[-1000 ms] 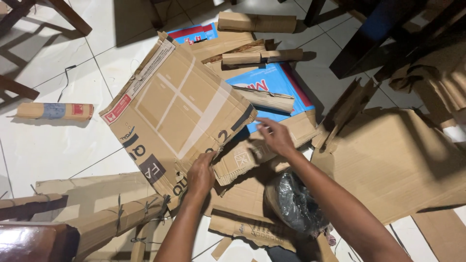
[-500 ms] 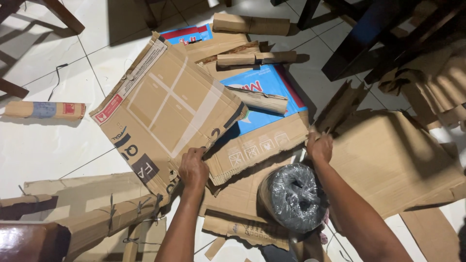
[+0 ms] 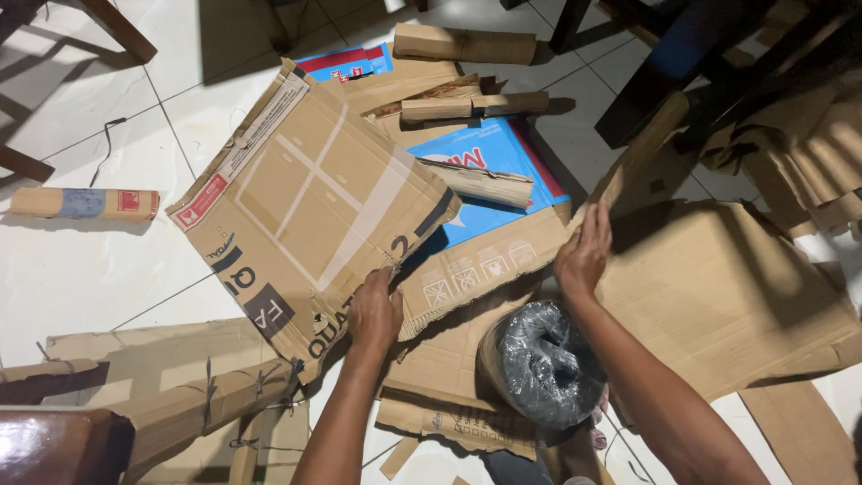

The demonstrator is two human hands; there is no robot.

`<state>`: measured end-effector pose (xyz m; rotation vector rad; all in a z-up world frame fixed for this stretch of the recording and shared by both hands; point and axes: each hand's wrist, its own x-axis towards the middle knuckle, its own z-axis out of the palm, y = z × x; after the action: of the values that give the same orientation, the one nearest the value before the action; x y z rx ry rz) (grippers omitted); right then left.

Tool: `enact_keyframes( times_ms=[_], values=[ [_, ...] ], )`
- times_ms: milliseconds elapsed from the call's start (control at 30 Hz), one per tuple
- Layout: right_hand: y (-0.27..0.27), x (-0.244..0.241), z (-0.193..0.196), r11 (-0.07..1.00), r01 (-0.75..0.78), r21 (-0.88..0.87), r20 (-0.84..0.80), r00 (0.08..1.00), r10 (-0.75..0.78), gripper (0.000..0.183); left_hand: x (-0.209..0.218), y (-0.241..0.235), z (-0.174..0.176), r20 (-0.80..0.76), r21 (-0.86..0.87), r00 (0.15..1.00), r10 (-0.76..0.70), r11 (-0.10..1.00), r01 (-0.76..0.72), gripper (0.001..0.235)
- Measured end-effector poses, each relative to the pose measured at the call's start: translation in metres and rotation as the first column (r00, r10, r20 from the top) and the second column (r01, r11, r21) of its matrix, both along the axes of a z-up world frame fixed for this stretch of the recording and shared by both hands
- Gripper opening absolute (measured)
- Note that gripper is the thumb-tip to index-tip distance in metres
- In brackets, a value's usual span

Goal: The person tears strips from a cardboard box and uses them to wrap and secure the leg of a wooden chair. They then tie the cardboard with black plastic ties, cutting the excess with scissors. The task involves repeated wrapping and tying to reinforce the chair leg.

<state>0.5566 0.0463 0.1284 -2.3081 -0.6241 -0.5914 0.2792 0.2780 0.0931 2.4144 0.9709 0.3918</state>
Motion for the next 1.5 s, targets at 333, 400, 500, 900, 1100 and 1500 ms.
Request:
enact_keyframes(
  times_ms=[333,400,500,900,1100,1500],
  values=[
    [-0.016,0.04,-0.06,0.983,0.181,0.036,0.033,0.983,-0.182,0.044,-0.014,0.024,-0.036,-0.117,-0.003,0.992,0.039,0.999,-0.039,0.041],
    [-0.026,0.036,-0.062,0.921,0.335,-0.196,-0.432,0.814,-0.388,0.058,-0.022,0.027,-0.044,-0.126,-0.019,0.992,0.03,0.999,-0.033,0.039],
    [-0.045,0.043,-0.081,0.941,0.202,-0.271,-0.575,0.75,-0.326,0.063,-0.023,0.03,-0.033,-0.137,-0.028,0.99,0.026,0.999,-0.03,0.04],
    [-0.009,0.019,-0.054,0.914,0.405,0.004,-0.185,0.899,-0.397,0.05,-0.025,0.009,-0.048,-0.071,-0.057,0.99,-0.124,0.991,0.12,0.051],
    [-0.024,0.026,-0.052,0.926,0.371,0.07,-0.088,0.927,-0.365,0.045,-0.022,0.012,-0.06,-0.155,-0.181,0.984,-0.089,0.982,0.061,0.05],
    [-0.004,-0.029,0.019,0.946,-0.17,0.278,0.163,0.978,0.128,0.033,-0.033,0.019,0.022,-0.355,-0.227,0.935,0.03,0.967,-0.117,0.091]
  ],
)
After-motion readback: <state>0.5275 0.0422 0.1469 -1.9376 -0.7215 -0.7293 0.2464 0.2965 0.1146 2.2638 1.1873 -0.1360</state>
